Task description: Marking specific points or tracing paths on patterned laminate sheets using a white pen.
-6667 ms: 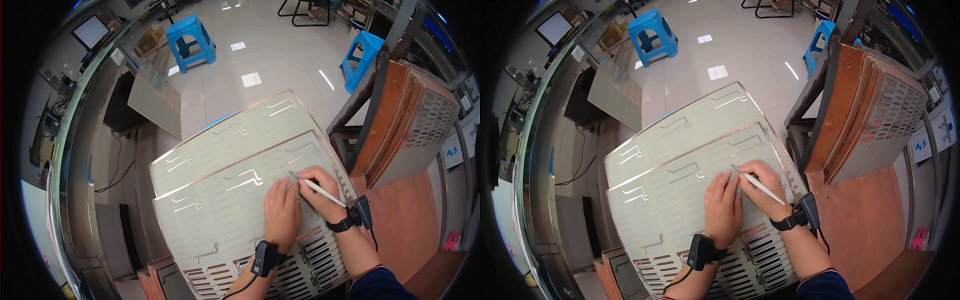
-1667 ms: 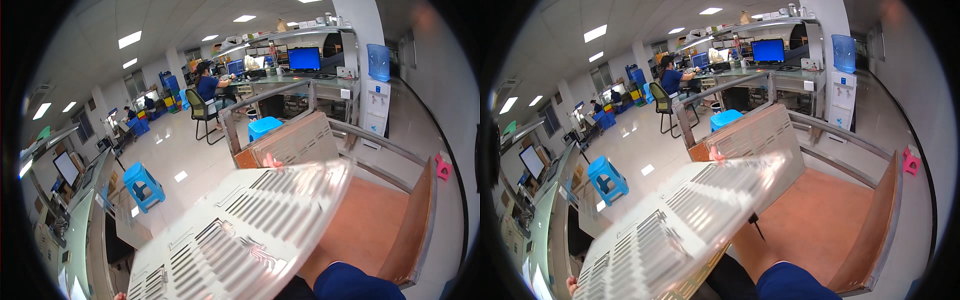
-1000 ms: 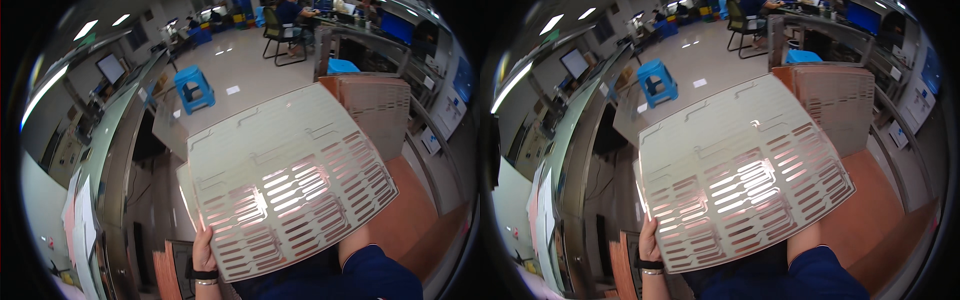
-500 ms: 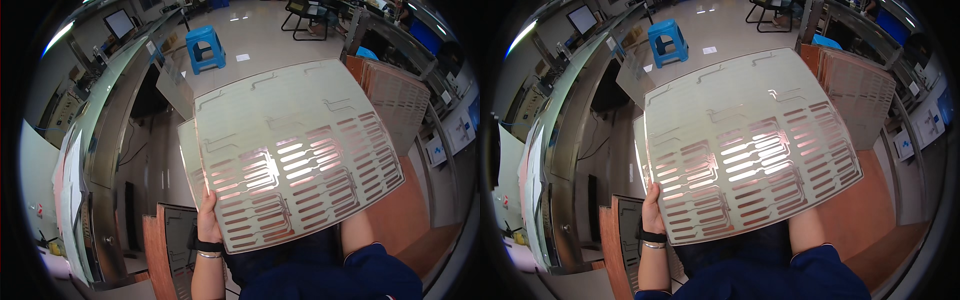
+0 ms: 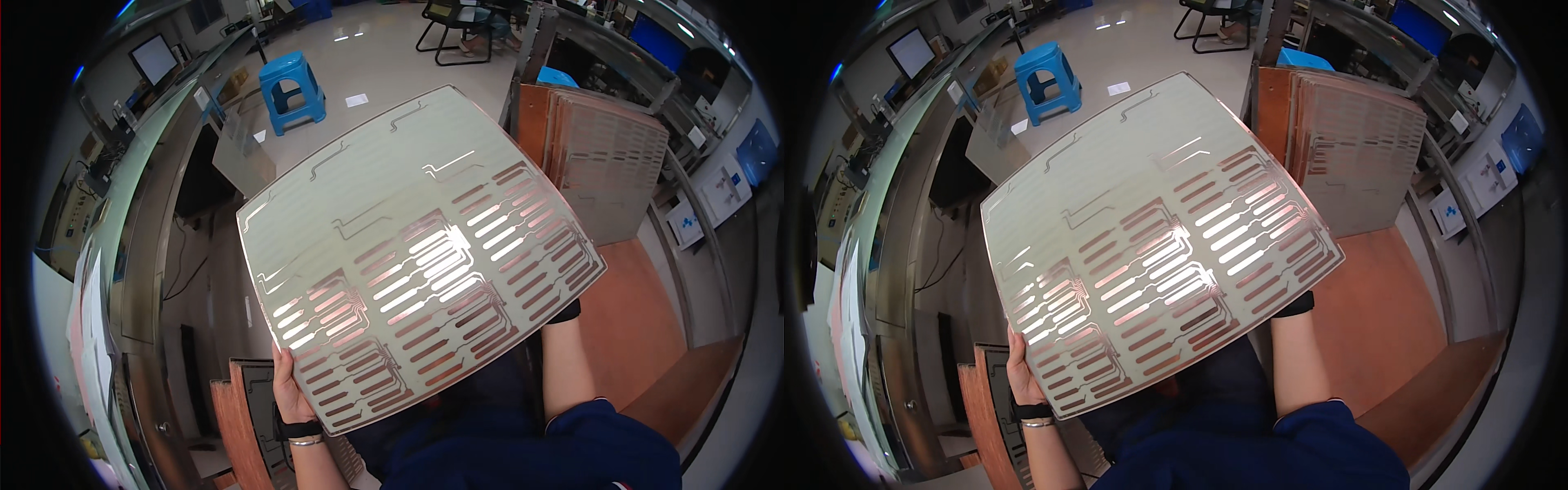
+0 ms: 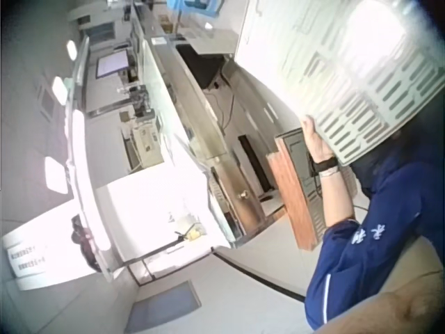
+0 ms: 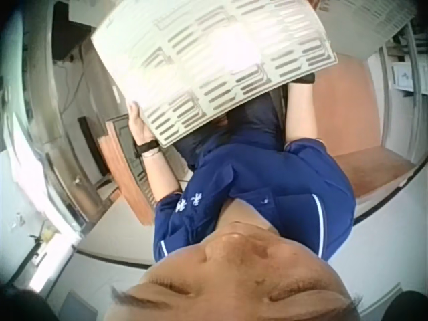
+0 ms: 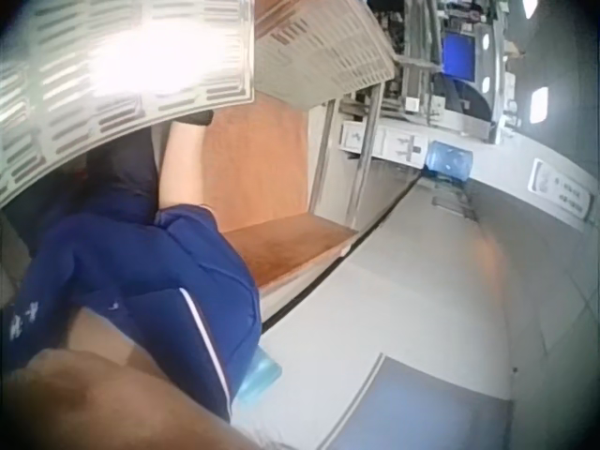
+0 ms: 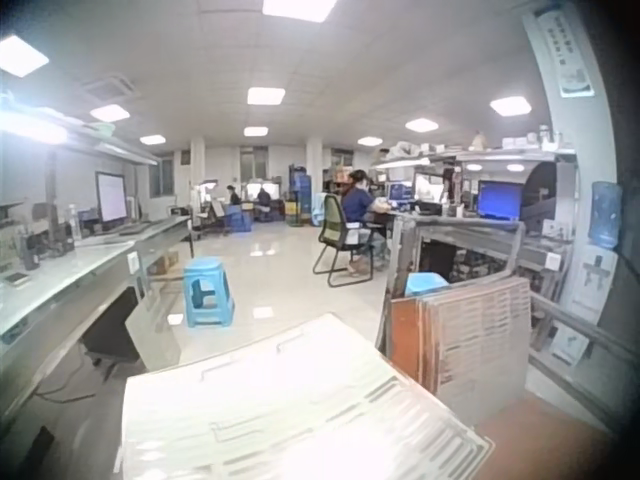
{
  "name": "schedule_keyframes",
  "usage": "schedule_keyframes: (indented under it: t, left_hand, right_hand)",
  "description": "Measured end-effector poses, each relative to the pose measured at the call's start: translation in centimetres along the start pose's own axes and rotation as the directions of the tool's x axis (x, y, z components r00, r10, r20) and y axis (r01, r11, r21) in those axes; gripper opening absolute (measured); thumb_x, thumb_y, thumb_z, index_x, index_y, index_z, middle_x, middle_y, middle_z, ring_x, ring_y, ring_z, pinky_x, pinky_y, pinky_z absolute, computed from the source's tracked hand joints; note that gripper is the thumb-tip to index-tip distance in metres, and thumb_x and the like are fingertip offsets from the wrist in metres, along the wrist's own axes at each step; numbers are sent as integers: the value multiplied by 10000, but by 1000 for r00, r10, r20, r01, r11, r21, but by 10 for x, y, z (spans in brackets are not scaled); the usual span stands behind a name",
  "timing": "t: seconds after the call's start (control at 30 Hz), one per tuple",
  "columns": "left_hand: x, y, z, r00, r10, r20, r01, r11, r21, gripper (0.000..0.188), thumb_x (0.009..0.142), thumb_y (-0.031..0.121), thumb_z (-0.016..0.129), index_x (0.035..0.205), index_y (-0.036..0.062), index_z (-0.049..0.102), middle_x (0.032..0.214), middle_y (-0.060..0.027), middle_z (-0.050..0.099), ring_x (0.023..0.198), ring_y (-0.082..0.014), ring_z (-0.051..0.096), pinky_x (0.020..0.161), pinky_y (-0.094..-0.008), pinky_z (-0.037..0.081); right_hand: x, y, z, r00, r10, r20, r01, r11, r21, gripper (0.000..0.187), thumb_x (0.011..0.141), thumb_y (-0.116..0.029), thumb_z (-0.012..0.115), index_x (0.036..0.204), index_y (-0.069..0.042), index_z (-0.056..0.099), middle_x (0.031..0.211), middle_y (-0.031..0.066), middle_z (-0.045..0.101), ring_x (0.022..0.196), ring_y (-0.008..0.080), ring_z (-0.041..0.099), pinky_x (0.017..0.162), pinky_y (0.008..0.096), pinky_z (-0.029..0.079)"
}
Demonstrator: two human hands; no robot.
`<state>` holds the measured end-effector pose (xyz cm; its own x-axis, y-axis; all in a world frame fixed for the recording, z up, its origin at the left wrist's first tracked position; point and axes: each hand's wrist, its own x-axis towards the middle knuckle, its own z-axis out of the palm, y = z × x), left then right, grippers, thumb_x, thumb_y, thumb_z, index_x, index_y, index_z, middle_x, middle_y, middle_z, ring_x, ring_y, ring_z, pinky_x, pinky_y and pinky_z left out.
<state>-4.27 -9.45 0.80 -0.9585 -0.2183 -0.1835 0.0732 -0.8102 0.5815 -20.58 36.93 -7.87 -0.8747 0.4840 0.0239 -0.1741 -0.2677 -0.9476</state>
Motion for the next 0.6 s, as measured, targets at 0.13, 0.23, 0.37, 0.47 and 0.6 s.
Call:
schedule_keyframes:
  t: [0.13, 0.23, 0.37, 0.47, 0.6]
  left_hand:
    - [2, -1, -13, 1000, 9, 27, -10, 1000, 24, 481, 1091, 197, 399, 1557, 132, 301, 1487, -154, 488, 1304, -308, 555, 1050, -492, 534]
    - [-3, -1, -19, 998, 27, 64, -29, 999, 45, 474, 1090, 192, 401, 1551, 130, 311, 1479, -150, 496, 1293, -299, 566, 1037, -483, 544]
    - [-9, -2, -16, 993, 95, 76, -102, 990, 101, 515, 1071, 182, 458, 1546, 96, 278, 1445, -171, 512, 1259, -301, 592, 1013, -471, 563]
    - [-13, -4, -24, 986, 148, 72, -156, 981, 118, 537, 1066, 178, 478, 1548, 83, 260, 1447, -169, 511, 1267, -294, 586, 1031, -468, 547]
    - [-18, -9, -20, 981, 180, 72, -188, 974, 125, 552, 1056, 169, 507, 1546, 87, 268, 1459, -154, 510, 1279, -288, 576, 1049, -466, 525]
  right_hand:
    - [6, 0, -4, 1000, 2, -7, -2, 1000, -31, 413, 1052, -198, 572, 1411, -22, 474, 1347, 59, 558, 1228, 151, 505, 1075, 300, 383]
    - [9, -1, -6, 1000, 2, -13, -3, 999, -53, 416, 1052, -198, 572, 1414, -21, 471, 1350, 60, 555, 1231, 152, 503, 1077, 301, 382]
    - [7, 3, -10, 1000, 19, -21, -21, 997, -74, 420, 1052, -199, 572, 1417, -21, 467, 1356, 62, 551, 1236, 154, 500, 1079, 302, 379]
    - [6, 3, -13, 999, 28, -31, -31, 996, -82, 423, 1052, -199, 572, 1420, -21, 464, 1359, 63, 548, 1239, 156, 498, 1081, 303, 378]
    - [3, 5, -21, 998, 37, -49, -41, 995, -93, 427, 1052, -200, 572, 1423, -21, 460, 1365, 65, 545, 1243, 157, 495, 1084, 304, 376]
